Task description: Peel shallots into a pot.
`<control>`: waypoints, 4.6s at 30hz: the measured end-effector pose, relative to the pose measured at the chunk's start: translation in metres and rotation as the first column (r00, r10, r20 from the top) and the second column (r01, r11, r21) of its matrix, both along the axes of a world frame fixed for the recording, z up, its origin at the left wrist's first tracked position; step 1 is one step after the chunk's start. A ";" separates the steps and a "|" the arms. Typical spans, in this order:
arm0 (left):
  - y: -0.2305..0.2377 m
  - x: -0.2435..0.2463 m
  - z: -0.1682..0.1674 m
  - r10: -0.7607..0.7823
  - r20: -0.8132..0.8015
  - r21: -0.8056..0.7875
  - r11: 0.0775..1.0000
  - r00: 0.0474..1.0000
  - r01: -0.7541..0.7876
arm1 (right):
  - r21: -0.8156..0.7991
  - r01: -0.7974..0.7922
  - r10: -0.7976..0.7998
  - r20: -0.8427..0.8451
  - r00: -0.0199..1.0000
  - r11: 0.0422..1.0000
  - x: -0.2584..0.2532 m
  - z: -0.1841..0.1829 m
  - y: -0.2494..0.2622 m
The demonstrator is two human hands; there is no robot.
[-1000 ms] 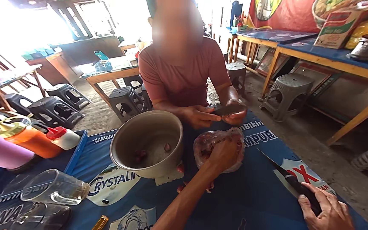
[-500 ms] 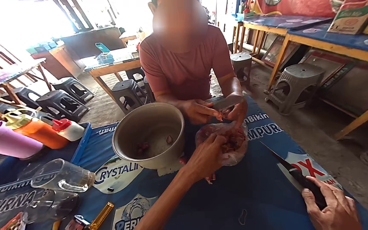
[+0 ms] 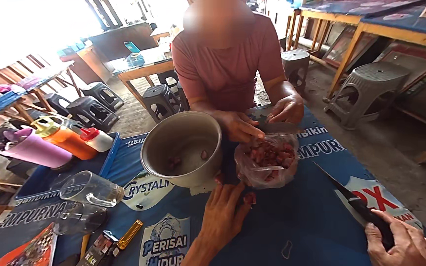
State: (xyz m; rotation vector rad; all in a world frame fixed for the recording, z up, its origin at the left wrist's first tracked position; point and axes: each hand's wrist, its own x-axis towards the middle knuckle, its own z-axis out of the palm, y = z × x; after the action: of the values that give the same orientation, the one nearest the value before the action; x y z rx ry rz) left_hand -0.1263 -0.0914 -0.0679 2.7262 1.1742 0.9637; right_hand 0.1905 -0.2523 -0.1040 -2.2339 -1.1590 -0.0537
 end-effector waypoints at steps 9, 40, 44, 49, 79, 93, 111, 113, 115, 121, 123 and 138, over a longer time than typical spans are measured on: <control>-0.018 0.030 -0.015 0.108 0.118 -0.179 0.980 0.987 -0.086 | 0.213 0.010 0.116 -0.571 0.813 0.977 -0.007 0.034 -0.015; 0.014 0.069 0.078 -0.045 -0.263 -0.517 0.850 0.964 -0.102 | 0.034 -0.069 0.075 -0.628 0.774 0.997 -0.119 0.028 0.024; 0.015 0.056 0.067 -0.165 -0.332 -0.679 0.725 0.929 -0.114 | 0.112 -0.027 0.088 -0.586 0.806 0.993 -0.126 0.034 0.018; 0.016 0.041 0.053 -0.028 0.345 -0.537 0.814 0.938 0.222 | 0.324 0.001 0.218 -0.638 0.738 0.946 -0.125 0.041 0.019; 0.015 0.094 0.053 0.279 0.881 -0.466 0.657 0.383 0.593 | 0.478 -0.270 0.536 -0.816 0.216 0.836 -0.121 0.104 0.093; 0.019 0.101 0.031 0.088 0.909 -0.266 0.874 0.406 0.406 | 0.410 -0.075 0.413 -0.910 0.034 0.909 -0.132 0.112 0.103; 0.032 0.098 0.048 0.133 0.963 -0.246 0.791 0.235 0.561 | 0.507 -0.182 0.489 -0.862 -0.137 0.843 -0.120 0.110 0.126; 0.037 0.095 0.050 0.198 0.952 -0.301 0.748 0.234 0.592 | 0.489 -0.185 0.482 -0.872 -0.084 0.853 -0.121 0.115 0.128; 0.041 0.095 0.051 0.241 0.928 -0.365 0.745 0.285 0.559 | 0.457 -0.155 0.461 -0.887 -0.013 0.876 -0.124 0.115 0.130; 0.047 0.096 0.050 0.217 0.787 -0.507 0.760 0.578 0.406 | 0.458 -0.105 0.470 -0.860 0.198 0.883 -0.127 0.108 0.133; 0.049 0.096 0.048 0.184 0.802 -0.493 0.740 0.568 0.457 | 0.453 -0.103 0.465 -0.860 0.209 0.885 -0.126 0.106 0.133; 0.057 0.094 0.061 0.456 0.814 -0.580 0.623 0.359 0.525 | 0.468 -0.127 0.485 -0.851 0.201 0.874 -0.121 0.106 0.145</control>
State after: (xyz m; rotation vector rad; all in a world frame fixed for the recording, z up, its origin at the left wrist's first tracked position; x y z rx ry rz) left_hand -0.0319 -0.0344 -0.0068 1.0230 0.8564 1.2656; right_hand 0.0697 -0.1076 0.0022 -1.1930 -0.7243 1.1170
